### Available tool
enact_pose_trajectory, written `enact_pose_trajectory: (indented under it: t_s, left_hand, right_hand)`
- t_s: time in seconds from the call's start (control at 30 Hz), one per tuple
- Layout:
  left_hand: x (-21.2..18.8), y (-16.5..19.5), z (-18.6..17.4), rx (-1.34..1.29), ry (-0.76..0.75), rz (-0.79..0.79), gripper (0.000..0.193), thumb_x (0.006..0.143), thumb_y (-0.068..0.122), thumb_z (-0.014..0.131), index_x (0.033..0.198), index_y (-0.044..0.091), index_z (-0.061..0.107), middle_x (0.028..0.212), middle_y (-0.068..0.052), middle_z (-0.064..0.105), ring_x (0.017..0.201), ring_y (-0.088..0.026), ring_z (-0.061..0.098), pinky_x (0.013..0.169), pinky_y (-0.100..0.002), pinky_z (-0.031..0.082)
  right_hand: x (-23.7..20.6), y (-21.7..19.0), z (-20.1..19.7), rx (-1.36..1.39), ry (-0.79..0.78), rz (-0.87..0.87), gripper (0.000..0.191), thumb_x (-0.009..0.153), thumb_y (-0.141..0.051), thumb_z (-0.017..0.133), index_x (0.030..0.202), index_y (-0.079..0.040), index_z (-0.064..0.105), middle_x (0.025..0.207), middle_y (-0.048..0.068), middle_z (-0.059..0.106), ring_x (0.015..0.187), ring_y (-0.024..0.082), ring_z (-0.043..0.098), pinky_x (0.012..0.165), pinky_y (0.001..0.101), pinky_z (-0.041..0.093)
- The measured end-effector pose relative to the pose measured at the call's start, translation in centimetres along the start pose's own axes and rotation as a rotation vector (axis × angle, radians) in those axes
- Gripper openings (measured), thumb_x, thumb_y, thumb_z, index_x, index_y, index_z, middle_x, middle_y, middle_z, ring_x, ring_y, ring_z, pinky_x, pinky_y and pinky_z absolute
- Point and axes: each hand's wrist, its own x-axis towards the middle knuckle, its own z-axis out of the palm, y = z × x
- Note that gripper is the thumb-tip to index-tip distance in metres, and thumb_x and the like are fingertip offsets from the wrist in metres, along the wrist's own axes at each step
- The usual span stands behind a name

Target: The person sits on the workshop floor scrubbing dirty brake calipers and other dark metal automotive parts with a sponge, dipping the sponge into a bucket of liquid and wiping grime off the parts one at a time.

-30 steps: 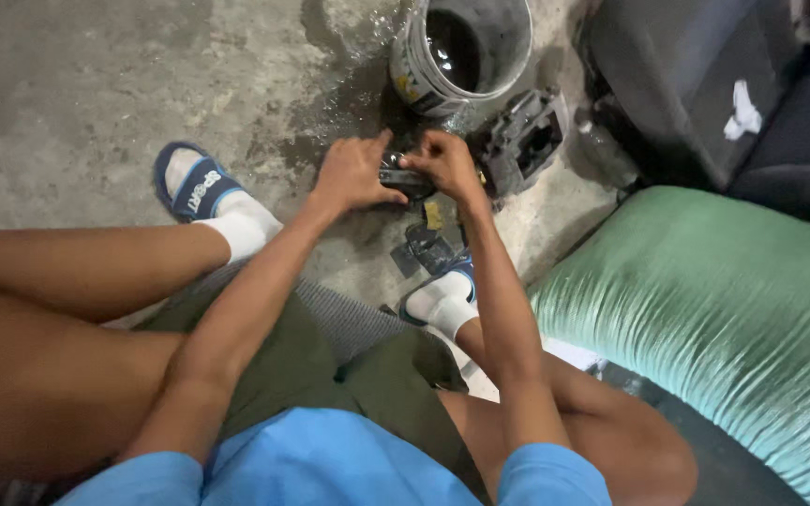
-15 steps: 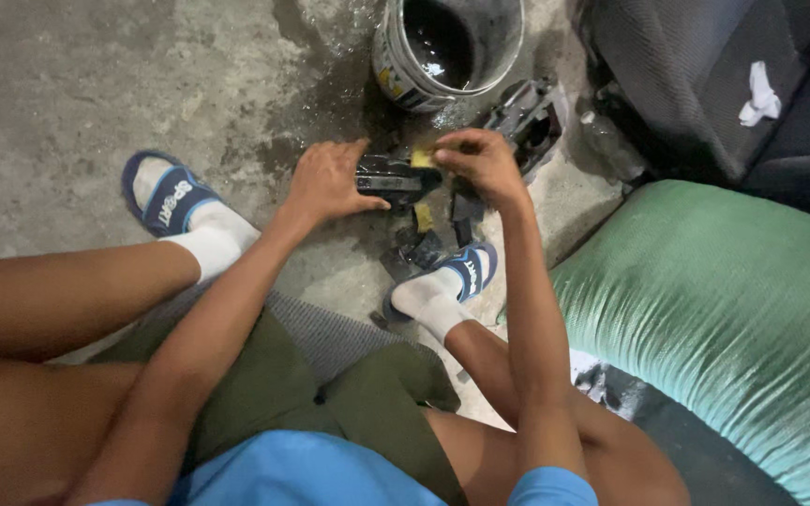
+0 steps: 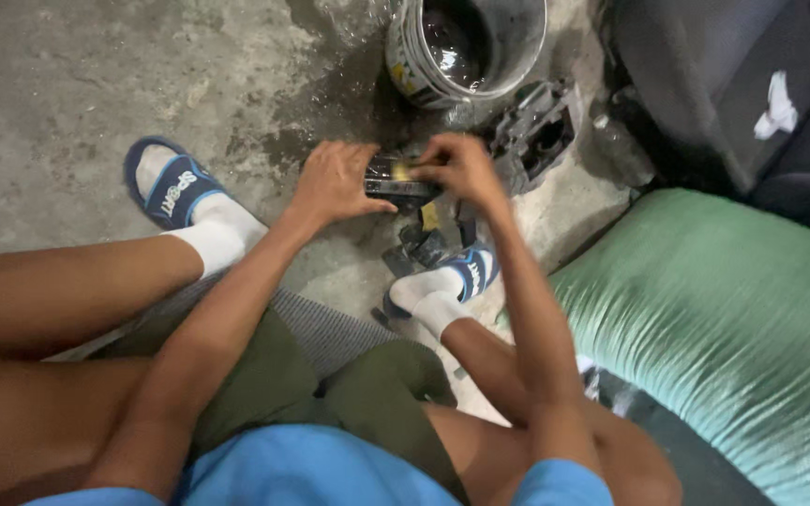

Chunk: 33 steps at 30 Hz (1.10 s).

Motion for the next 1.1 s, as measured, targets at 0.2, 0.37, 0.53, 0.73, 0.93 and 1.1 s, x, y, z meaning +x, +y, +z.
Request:
enact_pose_trajectory:
  t_s: [0.2, 0.37, 0.53, 0.73, 0.93, 1.1]
  left_hand:
    - [0.3, -0.2, -0.4, 0.063, -0.128, -0.052, 0.089, 0.058, 0.075, 0.084, 0.112, 0.006, 0.069, 0.106, -0.015, 0.072, 0.103, -0.037, 0.066, 0.092, -0.05, 0.05]
    - [-0.3, -0.2, 0.2, 0.031, 0.052, 0.068, 0.101, 0.057, 0.076, 0.082, 0.121, 0.0, 0.066, 0.111, -0.019, 0.072, 0.102, -0.038, 0.067, 0.092, -0.05, 0.05]
    - [-0.2, -0.1, 0.1, 0.057, 0.04, 0.017, 0.105, 0.057, 0.077, 0.083, 0.125, -0.001, 0.067, 0.106, -0.018, 0.072, 0.103, -0.038, 0.067, 0.098, -0.052, 0.05]
    - [0.8, -0.7, -0.2, 0.014, -0.119, -0.134, 0.101, 0.064, 0.077, 0.083, 0.13, 0.003, 0.067, 0.117, -0.021, 0.071, 0.109, -0.041, 0.066, 0.097, -0.05, 0.051]
    - [0.6, -0.8, 0.2, 0.007, -0.034, -0.042, 0.104, 0.055, 0.077, 0.085, 0.125, 0.002, 0.067, 0.109, -0.022, 0.072, 0.103, -0.04, 0.068, 0.092, -0.051, 0.052]
    - [0.2, -0.8, 0.2, 0.02, -0.066, -0.029, 0.101, 0.059, 0.074, 0.085, 0.127, 0.002, 0.066, 0.107, -0.019, 0.072, 0.1, -0.039, 0.068, 0.09, -0.051, 0.052]
  right_hand:
    - [0.7, 0.7, 0.2, 0.154, 0.131, -0.095, 0.016, 0.078, -0.006, 0.085, 0.083, -0.002, 0.069, 0.077, 0.008, 0.066, 0.074, 0.015, 0.064, 0.068, 0.0333, 0.053]
    - [0.0, 1.7, -0.1, 0.087, 0.075, 0.025, 0.018, 0.075, -0.009, 0.088, 0.08, -0.003, 0.073, 0.074, 0.005, 0.066, 0.069, 0.011, 0.063, 0.063, 0.0304, 0.05]
    - [-1.8, 3.0, -0.9, 0.35, 0.188, 0.19, 0.015, 0.083, -0.009, 0.086, 0.081, -0.003, 0.072, 0.076, 0.0, 0.069, 0.072, 0.007, 0.06, 0.065, 0.0275, 0.048]
    - [-3.1, 3.3, -3.0, 0.477, 0.178, 0.305, 0.012, 0.086, -0.012, 0.083, 0.085, -0.007, 0.072, 0.078, -0.004, 0.071, 0.072, 0.005, 0.062, 0.065, 0.0246, 0.05]
    - [-0.8, 1.9, -1.9, 0.396, 0.015, 0.262, 0.019, 0.078, -0.013, 0.088, 0.08, -0.005, 0.072, 0.073, -0.002, 0.069, 0.069, 0.006, 0.061, 0.061, 0.0259, 0.05]
    - [1.5, 0.7, 0.3, 0.181, 0.056, 0.095, 0.027, 0.073, -0.014, 0.092, 0.079, -0.003, 0.068, 0.069, 0.002, 0.064, 0.067, 0.009, 0.056, 0.058, 0.0296, 0.046]
